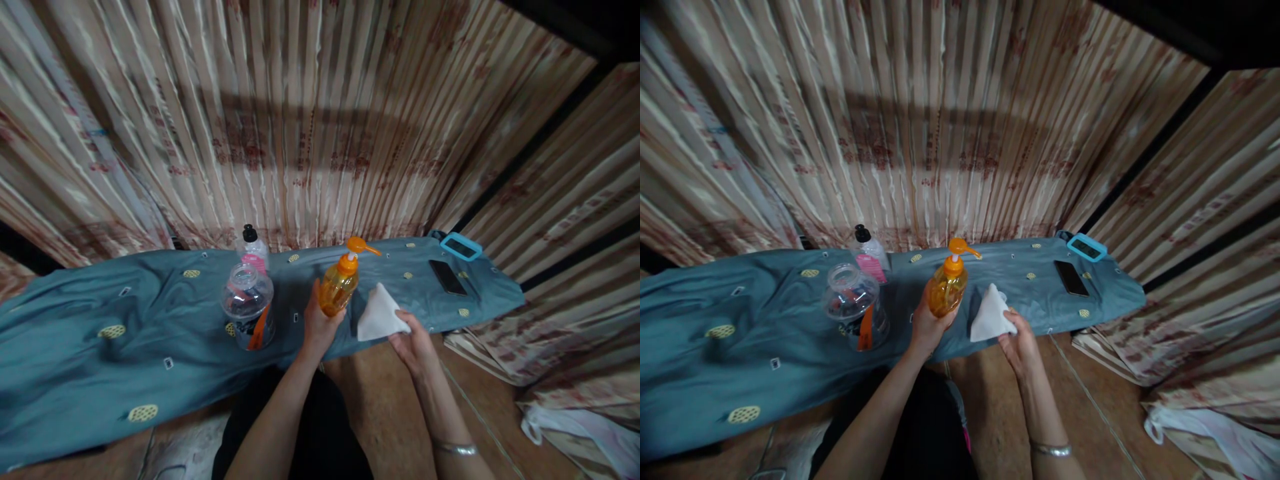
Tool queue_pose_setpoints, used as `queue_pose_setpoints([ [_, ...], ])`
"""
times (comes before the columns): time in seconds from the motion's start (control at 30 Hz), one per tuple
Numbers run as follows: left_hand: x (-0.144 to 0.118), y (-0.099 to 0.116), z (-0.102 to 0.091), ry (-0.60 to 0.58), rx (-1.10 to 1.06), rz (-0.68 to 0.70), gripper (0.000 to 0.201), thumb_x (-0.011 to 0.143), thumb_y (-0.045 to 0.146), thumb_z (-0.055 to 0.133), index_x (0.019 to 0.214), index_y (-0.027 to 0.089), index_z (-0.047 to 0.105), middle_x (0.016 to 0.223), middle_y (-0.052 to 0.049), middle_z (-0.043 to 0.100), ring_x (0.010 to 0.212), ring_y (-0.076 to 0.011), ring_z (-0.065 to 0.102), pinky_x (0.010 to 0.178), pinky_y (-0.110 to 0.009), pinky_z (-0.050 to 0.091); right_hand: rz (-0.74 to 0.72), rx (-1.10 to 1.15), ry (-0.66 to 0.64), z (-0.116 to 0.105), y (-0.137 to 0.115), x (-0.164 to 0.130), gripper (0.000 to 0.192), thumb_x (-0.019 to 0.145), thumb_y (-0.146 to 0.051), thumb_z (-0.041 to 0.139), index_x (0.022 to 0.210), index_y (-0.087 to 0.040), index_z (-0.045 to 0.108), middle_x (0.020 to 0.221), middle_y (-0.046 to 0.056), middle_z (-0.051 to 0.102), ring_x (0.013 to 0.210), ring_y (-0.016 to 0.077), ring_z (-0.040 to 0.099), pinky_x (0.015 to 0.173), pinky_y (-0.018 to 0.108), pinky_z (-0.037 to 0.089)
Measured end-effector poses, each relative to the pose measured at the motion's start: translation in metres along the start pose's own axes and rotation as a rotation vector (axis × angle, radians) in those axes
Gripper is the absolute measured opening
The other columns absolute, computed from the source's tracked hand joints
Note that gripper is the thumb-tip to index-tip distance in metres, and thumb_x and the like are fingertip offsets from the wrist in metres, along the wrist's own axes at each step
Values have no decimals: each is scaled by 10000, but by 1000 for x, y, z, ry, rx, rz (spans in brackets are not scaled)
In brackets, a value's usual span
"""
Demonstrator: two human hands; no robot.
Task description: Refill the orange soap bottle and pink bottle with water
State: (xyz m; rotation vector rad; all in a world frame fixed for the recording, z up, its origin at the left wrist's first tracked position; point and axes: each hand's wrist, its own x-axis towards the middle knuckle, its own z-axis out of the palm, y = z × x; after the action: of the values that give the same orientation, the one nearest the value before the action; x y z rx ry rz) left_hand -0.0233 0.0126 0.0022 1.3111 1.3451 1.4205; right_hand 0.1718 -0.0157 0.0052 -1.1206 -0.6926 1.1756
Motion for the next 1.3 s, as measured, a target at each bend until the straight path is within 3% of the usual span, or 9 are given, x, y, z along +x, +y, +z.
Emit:
queue_pose_setpoints([
  [0.1,0,-1,2,-21,-7,10,833,658,184,769,1418,242,434,1266,-79,687,1152,-258,664,1032,-432,517,-52,120,-42,23,-36,-12,262,867,-418,674,926,-163,648,965,41,688,893,178,659,805,383,550],
  [0.2,0,0,2,-19,-27,6,840,637,177,785,1405,238,450,1294,-86,671,1204,-276,641,1068,-449,497,-149,184,-129,60,-61,-19,288,757,-408,744,912,-179,660,968,35,703,939,194,653,895,421,520],
  [0.33,0,1,0,-41,-114,2,830,658,167,764,1416,222,430,1309,-103,661,1208,-285,641,1069,-468,496,-281,192,-228,108,-67,-21,282,764,-449,716,878,-197,659,859,3,668,833,168,619,857,389,506],
  [0.43,1,1,1,-33,-151,9,801,670,149,738,1406,222,430,1270,-97,680,1152,-288,669,1019,-473,526,-383,145,-272,126,-58,-20,339,795,-500,681,938,-194,663,907,15,662,846,173,609,868,397,495],
  [0.6,2,0,5,-54,-208,24,789,667,154,734,1388,243,427,1240,-68,695,1116,-245,683,977,-409,554,-551,-2,-173,129,-38,-9,365,747,-376,790,1004,-184,614,994,24,663,901,191,631,881,426,507],
  [0.77,1,-1,7,-84,-221,28,779,668,145,725,1377,250,421,1235,-66,695,1094,-240,693,969,-404,557,-673,-228,-72,134,-36,1,420,789,-346,752,1134,-191,569,1107,48,646,1003,217,623,934,455,485],
  [0.97,-1,-1,4,-66,-146,36,808,652,192,767,1384,218,426,1241,-101,687,1133,-282,676,998,-424,539,-657,-524,-33,141,-41,3,208,855,-345,693,963,-179,630,844,-13,618,754,153,575,781,366,480],
  [1.1,-1,1,4,-57,-131,21,761,669,160,735,1366,251,445,1197,-59,706,1064,-254,701,957,-410,560,-640,-487,-153,140,-41,14,296,884,-466,654,959,-180,645,900,14,657,846,176,621,846,400,493],
  [1.3,0,-5,5,-21,-96,31,830,630,122,744,1388,264,437,1274,-59,673,1165,-264,662,1034,-438,529,-495,-320,-392,127,-49,33,428,877,-583,625,980,-170,666,948,38,694,868,185,659,830,404,529],
])
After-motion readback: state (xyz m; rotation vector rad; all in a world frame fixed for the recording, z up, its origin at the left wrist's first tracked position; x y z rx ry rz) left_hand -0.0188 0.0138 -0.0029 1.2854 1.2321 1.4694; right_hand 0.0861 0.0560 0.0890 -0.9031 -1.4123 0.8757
